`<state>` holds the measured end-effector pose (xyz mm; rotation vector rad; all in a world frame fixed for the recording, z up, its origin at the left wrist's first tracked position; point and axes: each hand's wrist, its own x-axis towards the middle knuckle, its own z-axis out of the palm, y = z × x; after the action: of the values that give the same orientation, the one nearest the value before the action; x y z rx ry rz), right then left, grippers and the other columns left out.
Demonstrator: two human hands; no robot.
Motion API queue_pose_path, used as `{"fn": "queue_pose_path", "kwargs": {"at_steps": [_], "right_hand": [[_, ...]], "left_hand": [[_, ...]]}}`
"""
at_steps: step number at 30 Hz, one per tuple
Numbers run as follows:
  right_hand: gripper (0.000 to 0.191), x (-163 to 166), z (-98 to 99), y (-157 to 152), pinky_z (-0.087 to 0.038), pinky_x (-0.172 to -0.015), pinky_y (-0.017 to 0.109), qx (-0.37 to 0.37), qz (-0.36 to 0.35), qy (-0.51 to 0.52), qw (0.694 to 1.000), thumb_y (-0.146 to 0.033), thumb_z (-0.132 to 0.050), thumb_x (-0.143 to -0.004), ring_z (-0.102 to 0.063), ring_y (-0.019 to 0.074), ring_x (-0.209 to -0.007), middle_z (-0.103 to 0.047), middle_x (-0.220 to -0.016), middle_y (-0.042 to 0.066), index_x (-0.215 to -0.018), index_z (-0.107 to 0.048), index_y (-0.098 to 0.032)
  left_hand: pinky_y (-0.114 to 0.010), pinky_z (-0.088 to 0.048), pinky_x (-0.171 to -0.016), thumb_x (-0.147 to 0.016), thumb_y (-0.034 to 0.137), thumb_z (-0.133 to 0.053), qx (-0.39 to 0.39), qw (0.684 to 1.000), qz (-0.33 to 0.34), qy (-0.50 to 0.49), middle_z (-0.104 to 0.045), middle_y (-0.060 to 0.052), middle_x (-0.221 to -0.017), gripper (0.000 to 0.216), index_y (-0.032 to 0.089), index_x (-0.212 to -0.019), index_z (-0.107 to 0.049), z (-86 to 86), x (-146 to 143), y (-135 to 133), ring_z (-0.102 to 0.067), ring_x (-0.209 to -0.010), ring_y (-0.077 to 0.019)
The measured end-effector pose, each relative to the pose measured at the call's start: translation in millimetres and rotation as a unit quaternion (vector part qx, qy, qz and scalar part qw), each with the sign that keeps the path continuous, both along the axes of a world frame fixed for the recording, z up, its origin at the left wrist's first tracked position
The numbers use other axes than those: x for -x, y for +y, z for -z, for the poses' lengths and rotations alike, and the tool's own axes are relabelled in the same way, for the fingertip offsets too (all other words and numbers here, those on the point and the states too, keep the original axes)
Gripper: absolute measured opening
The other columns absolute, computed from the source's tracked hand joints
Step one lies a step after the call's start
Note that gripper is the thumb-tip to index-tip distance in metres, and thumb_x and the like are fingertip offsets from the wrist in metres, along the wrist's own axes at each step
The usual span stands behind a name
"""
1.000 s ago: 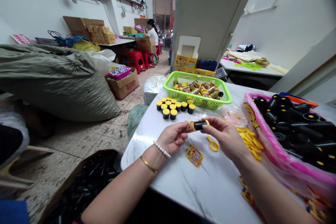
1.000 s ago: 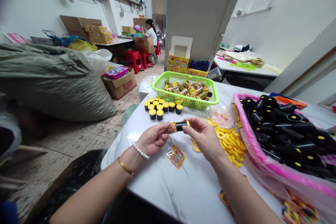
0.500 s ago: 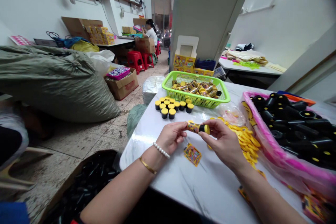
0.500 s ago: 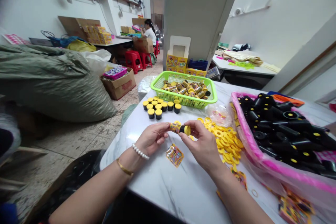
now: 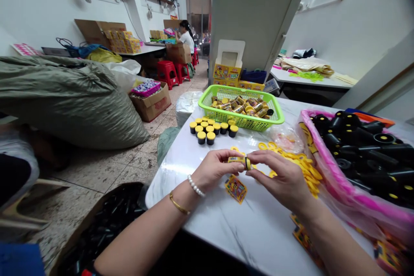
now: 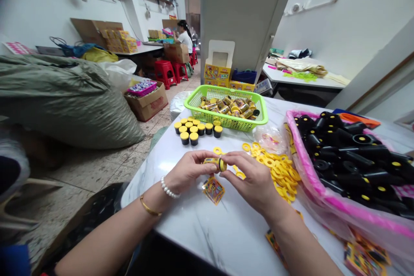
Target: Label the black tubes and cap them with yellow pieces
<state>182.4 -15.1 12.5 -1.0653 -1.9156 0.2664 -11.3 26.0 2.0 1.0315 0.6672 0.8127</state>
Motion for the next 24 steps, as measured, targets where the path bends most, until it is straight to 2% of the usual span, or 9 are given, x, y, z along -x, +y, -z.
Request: {"fn": "queue_pose_path", "kwargs": {"at_steps": [2,6,9,11,13,16,19,21,24], "right_hand": [[0.012,3.2,4.5,-0.6,-0.056,-0.074,0.032,0.0,0.025,-0.012,1.0,-0.034,-0.073,-0.083,-0.07,0.0202,-0.08,-0.074,-0.085,0.004,-0.09,-0.071,-0.024],[0.038,7.9,10.6,-3.1,-0.047,-0.053,0.028,0.104,0.073,-0.003,0.992,-0.048,-0.057,-0.092,-0.059,0.0151,-0.053,-0.063,-0.056,0.001,-0.065,-0.067,-0.023],[0.025,2.1,4.1,-3.3,-0.049,-0.058,0.028,0.132,0.078,0.06,0.986,-0.046,-0.065,-0.087,-0.062,0.0165,-0.063,-0.068,-0.073,0.003,-0.087,-0.071,-0.022],[0.034,-2.4,-2.4,-2.1,-0.052,-0.062,0.029,0.17,0.045,0.122,0.977,-0.042,-0.071,-0.083,-0.064,0.0175,-0.073,-0.071,-0.092,0.005,-0.112,-0.068,-0.024],[0.036,-3.2,-6.2,-0.3,-0.052,-0.061,0.029,0.247,-0.006,0.181,0.952,-0.039,-0.073,-0.082,-0.063,0.0158,-0.071,-0.07,-0.097,0.005,-0.115,-0.069,-0.026],[0.018,2.7,-3.5,1.9,-0.049,-0.054,0.026,0.347,-0.06,0.299,0.887,-0.037,-0.08,-0.074,-0.059,0.0124,-0.064,-0.068,-0.088,0.002,-0.086,-0.076,-0.024],[0.022,10.6,4.0,2.5,-0.049,-0.051,0.026,0.371,-0.067,0.39,0.84,-0.037,-0.087,-0.063,-0.06,0.012,-0.062,-0.065,-0.083,0.0,-0.071,-0.072,-0.023],[0.022,13.1,7.6,1.8,-0.051,-0.052,0.026,0.358,-0.052,0.391,0.847,-0.037,-0.086,-0.064,-0.06,0.0111,-0.06,-0.065,-0.084,-0.001,-0.07,-0.071,-0.023],[0.019,11.7,8.7,0.0,-0.056,-0.06,0.029,0.293,-0.021,0.327,0.898,-0.036,-0.081,-0.073,-0.064,0.0123,-0.065,-0.067,-0.096,0.002,-0.084,-0.073,-0.023]], "left_hand": [[-0.027,-0.048,-0.071,-0.063,0.033,-0.088,-0.025,1.0,-0.005,0.017,-0.072,-0.006,-0.084,0.044,0.011,-0.1,-0.075,-1.8,0.5,-0.3,-0.06,-0.068,-0.0116],[-0.025,-0.047,-0.069,-0.065,0.037,-0.087,-0.024,1.0,-0.012,0.005,-0.071,-0.005,-0.08,0.043,0.013,-0.099,-0.076,-2.4,0.3,-0.3,-0.062,-0.067,-0.0117],[-0.026,-0.048,-0.067,-0.067,0.042,-0.085,0.004,1.0,-0.001,-0.014,-0.071,-0.007,-0.083,0.045,0.013,-0.099,-0.074,-0.3,-1.1,-0.5,-0.065,-0.068,-0.0143],[-0.026,-0.047,-0.065,-0.067,0.042,-0.085,0.004,1.0,0.005,-0.011,-0.071,-0.006,-0.082,0.045,0.012,-0.098,-0.073,0.7,-1.6,-0.8,-0.064,-0.066,-0.0135],[-0.026,-0.047,-0.066,-0.067,0.041,-0.085,-0.007,1.0,0.017,-0.011,-0.07,-0.006,-0.081,0.043,0.012,-0.096,-0.073,0.7,-0.9,-1.4,-0.063,-0.065,-0.0124],[-0.027,-0.048,-0.069,-0.065,0.038,-0.087,-0.012,0.998,0.049,-0.03,-0.071,-0.006,-0.082,0.043,0.011,-0.096,-0.073,-0.4,1.2,-2.0,-0.062,-0.068,-0.0121],[-0.025,-0.047,-0.067,-0.063,0.039,-0.087,-0.008,0.997,0.062,-0.037,-0.071,-0.006,-0.08,0.044,0.011,-0.093,-0.073,-0.7,2.2,-1.4,-0.061,-0.064,-0.0103],[-0.023,-0.045,-0.061,-0.063,0.045,-0.086,0.005,0.998,0.058,-0.027,-0.07,-0.006,-0.076,0.046,0.01,-0.089,-0.072,0.2,1.6,-0.6,-0.06,-0.059,-0.0093],[-0.021,-0.039,-0.052,-0.062,0.057,-0.082,0.038,0.999,0.038,-0.003,-0.067,-0.003,-0.065,0.051,0.01,-0.08,-0.069,2.2,-0.7,0.3,-0.059,-0.051,-0.0093]]}}
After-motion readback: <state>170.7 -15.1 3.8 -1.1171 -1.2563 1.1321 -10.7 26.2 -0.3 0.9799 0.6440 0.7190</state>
